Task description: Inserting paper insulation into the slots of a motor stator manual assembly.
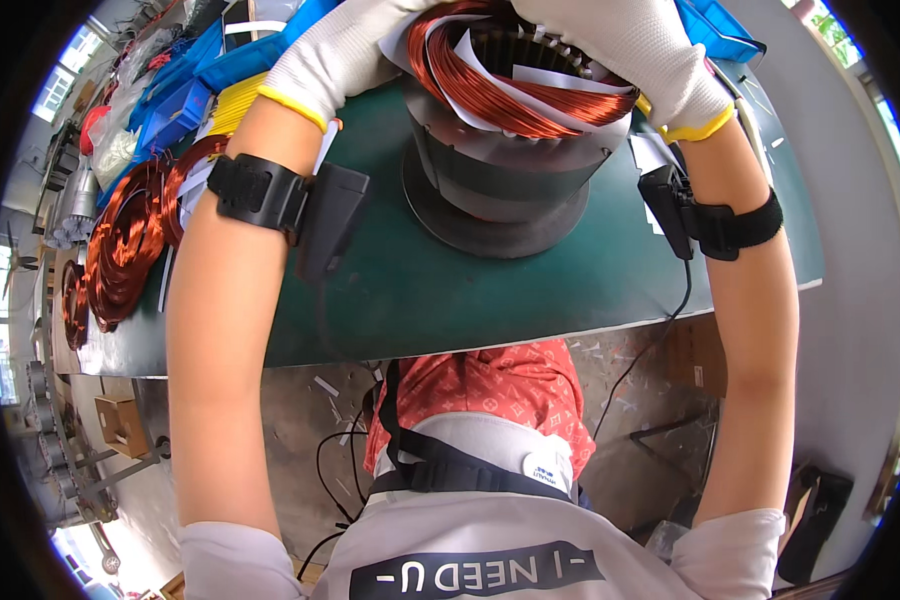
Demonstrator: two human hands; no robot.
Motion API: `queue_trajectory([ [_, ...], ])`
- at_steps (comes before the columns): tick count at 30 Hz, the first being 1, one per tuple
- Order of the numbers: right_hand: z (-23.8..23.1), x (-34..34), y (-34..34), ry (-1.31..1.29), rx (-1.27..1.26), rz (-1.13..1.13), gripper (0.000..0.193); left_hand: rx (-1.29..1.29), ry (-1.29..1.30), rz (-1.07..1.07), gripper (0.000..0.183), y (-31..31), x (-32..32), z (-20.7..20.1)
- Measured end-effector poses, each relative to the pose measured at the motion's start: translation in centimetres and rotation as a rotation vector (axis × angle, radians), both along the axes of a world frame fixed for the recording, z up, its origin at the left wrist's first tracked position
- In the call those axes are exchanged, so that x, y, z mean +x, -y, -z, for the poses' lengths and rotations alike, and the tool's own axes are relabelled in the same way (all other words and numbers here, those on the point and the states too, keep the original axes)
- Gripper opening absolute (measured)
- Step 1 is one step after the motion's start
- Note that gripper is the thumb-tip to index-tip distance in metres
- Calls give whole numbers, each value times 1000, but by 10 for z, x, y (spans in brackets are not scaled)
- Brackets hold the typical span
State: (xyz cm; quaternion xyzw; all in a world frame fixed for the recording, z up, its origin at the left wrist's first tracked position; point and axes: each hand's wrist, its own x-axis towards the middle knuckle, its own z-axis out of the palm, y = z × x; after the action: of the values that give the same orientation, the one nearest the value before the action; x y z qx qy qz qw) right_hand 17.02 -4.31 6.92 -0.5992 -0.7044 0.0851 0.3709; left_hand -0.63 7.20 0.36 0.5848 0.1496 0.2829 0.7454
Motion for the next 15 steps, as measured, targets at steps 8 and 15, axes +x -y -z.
queue_trajectory([
  [8,12,7,-20,326,190,-54,25,126,-26,-68,37,10,-4,-3],
  [15,25,18,-28,333,275,-31,24,71,-98,-16,40,4,2,-5],
])
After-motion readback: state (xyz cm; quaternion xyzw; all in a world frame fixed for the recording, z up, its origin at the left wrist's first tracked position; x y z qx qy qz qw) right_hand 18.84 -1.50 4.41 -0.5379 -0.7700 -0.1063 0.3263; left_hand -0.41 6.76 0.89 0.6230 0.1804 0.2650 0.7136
